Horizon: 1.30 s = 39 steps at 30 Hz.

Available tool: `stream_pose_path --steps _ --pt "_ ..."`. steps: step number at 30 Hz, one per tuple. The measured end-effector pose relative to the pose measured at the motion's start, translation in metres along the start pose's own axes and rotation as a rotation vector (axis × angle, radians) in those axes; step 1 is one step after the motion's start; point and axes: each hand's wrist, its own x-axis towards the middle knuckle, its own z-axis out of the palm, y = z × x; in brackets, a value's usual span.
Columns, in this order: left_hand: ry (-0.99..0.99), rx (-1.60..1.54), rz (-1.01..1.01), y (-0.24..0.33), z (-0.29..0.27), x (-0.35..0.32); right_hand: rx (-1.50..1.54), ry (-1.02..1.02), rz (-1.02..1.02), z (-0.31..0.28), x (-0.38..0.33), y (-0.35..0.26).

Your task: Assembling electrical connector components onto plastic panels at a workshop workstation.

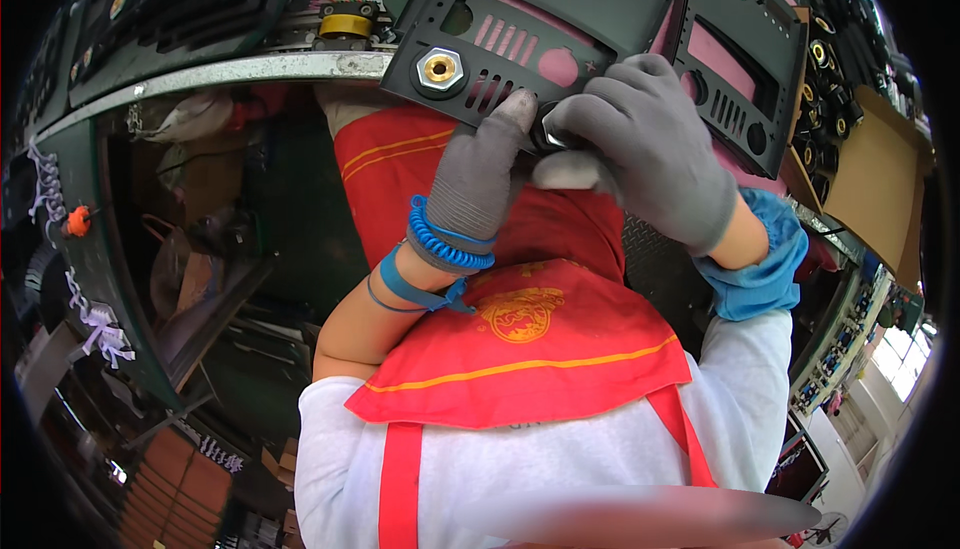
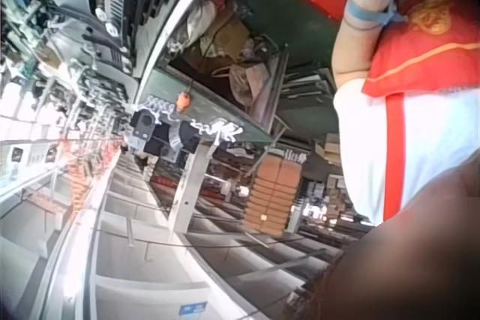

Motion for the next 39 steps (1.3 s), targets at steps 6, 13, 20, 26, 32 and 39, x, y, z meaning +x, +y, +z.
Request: stream_pose_path --steps 6,13,20,26,32,39 --pt "0.062 -1.18 -0.39 0.005 0.008 0.004 -0.088 0.115 -0.119 -0.004 -0.002 0.003" --pt "0.078 -0.589 -0.512 0.0 0.017 0.004 0.001 0.105 -0.015 -0.019 -0.015 0.006" --pt "0.124 -0.436 -0.284 -0.014 0.025 -0.005 0.047 0.134 -0.119 -0.02 -0.017 0.011" --pt "0.1 0.159 0.189 0.002 0.005 0.002 0.305 0.147 -0.124 -0.013 -0.011 0.004" --pt "0.154 -0.531 -0.196 0.004 0.017 0.0 0.082 0.095 -0.036 -0.028 -0.014 0.003" --pt "0.089 0.222 0.132 0.02 -0.011 0.007 0.231 0.079 -0.132 -0.024 0.012 -0.004"
